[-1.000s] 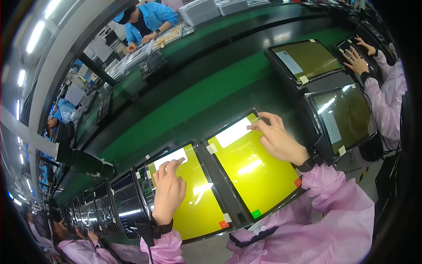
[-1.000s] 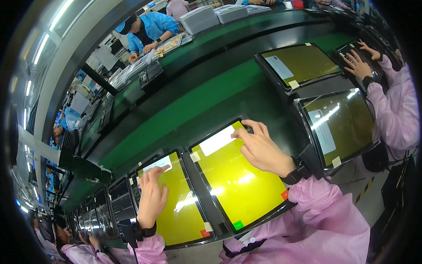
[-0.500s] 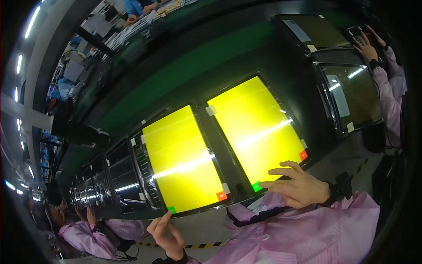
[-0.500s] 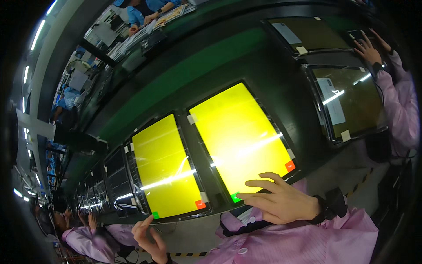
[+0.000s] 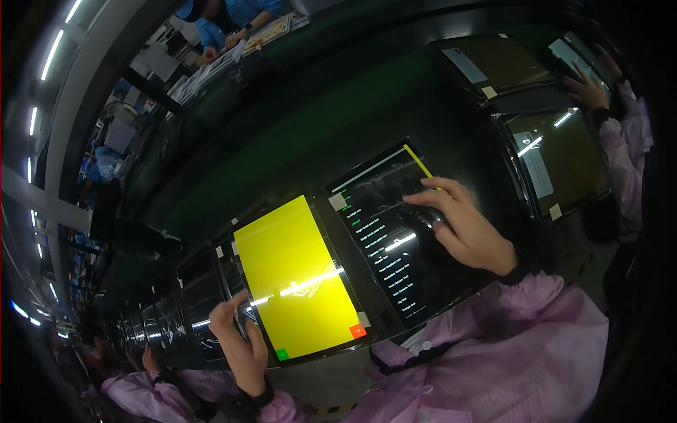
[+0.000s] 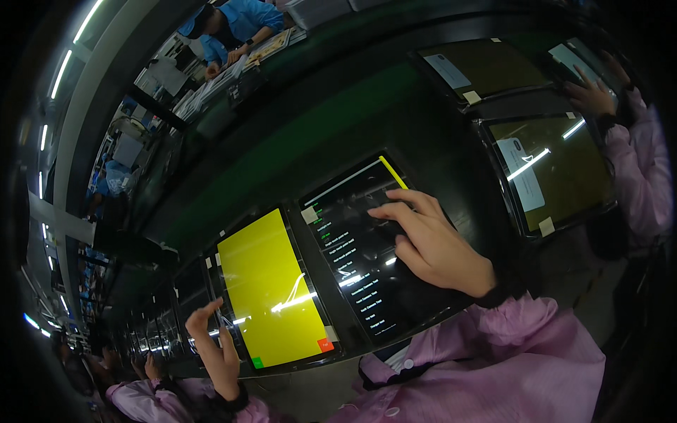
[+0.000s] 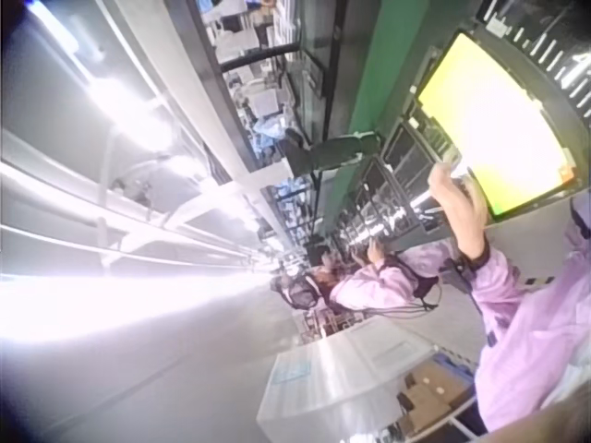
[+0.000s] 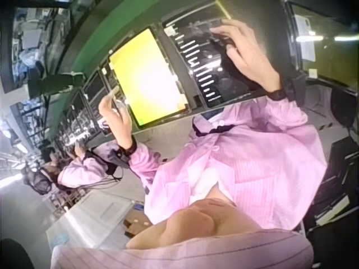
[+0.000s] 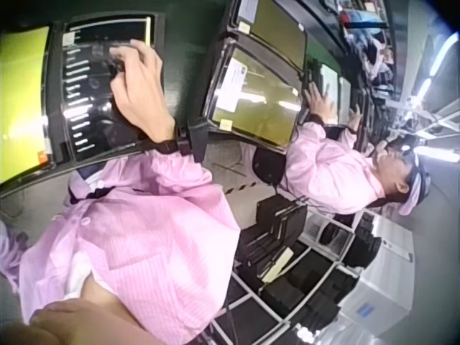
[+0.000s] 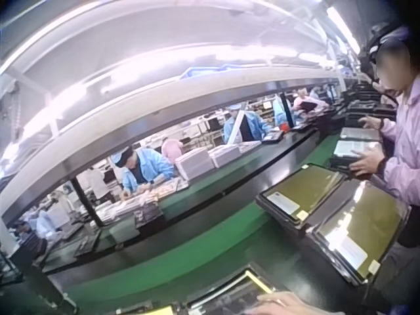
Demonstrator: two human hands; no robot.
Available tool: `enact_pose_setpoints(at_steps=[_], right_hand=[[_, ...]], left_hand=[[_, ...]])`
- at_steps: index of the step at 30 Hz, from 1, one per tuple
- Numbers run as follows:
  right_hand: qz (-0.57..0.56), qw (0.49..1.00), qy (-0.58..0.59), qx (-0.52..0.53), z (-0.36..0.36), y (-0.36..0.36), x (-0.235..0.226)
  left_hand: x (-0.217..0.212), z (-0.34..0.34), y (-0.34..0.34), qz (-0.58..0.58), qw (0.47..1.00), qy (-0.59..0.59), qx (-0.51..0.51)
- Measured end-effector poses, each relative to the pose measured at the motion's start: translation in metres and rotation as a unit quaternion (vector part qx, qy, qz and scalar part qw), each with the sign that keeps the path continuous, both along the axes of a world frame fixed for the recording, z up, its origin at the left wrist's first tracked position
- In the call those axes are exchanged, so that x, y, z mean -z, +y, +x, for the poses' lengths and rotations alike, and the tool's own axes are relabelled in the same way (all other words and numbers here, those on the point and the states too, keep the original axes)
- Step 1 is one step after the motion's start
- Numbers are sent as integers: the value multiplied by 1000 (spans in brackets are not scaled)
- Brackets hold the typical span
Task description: Testing functionality and screen quality of electronic tablets on an assembly line.
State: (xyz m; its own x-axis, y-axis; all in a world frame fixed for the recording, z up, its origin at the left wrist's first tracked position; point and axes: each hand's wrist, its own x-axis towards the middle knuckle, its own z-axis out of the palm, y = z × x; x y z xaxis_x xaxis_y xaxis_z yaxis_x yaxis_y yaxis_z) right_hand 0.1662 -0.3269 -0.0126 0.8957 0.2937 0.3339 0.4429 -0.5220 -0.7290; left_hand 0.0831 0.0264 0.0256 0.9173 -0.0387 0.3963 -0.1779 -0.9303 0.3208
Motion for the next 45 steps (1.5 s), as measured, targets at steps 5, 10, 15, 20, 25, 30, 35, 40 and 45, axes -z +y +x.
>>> enact_pose_setpoints(at_steps=[5, 10, 15, 20, 25, 30, 35, 40, 45], right_hand=[[-58, 997, 22, -38, 21, 13, 5], [-62, 998, 29, -7, 25, 12, 10], [-52, 998, 28, 22, 26, 17, 7], [-12, 999, 36, 14, 26, 13, 9], [-12, 1000, 21, 10, 30, 13, 9], [-33, 999, 29, -1, 32, 19, 9], [-62, 997, 32, 14, 29, 17, 7], [-61, 998, 20, 3, 30, 21, -2], [-70, 997, -6, 13, 31, 20, 2]], left_hand=[[8, 28, 17, -20, 999, 46, -1], [9, 37, 15, 70, 995, 71, -2], [-11, 17, 6, -228, 965, 131, -23], [6, -25, 37, -240, 950, 194, 47], [5, -25, 36, -177, 965, 193, 18], [2, 4, 26, -174, 981, 79, -13], [9, 40, 13, -5, 998, 57, 12], [9, 50, 13, 17, 997, 65, 31], [8, 55, 11, 49, 996, 61, 44]])
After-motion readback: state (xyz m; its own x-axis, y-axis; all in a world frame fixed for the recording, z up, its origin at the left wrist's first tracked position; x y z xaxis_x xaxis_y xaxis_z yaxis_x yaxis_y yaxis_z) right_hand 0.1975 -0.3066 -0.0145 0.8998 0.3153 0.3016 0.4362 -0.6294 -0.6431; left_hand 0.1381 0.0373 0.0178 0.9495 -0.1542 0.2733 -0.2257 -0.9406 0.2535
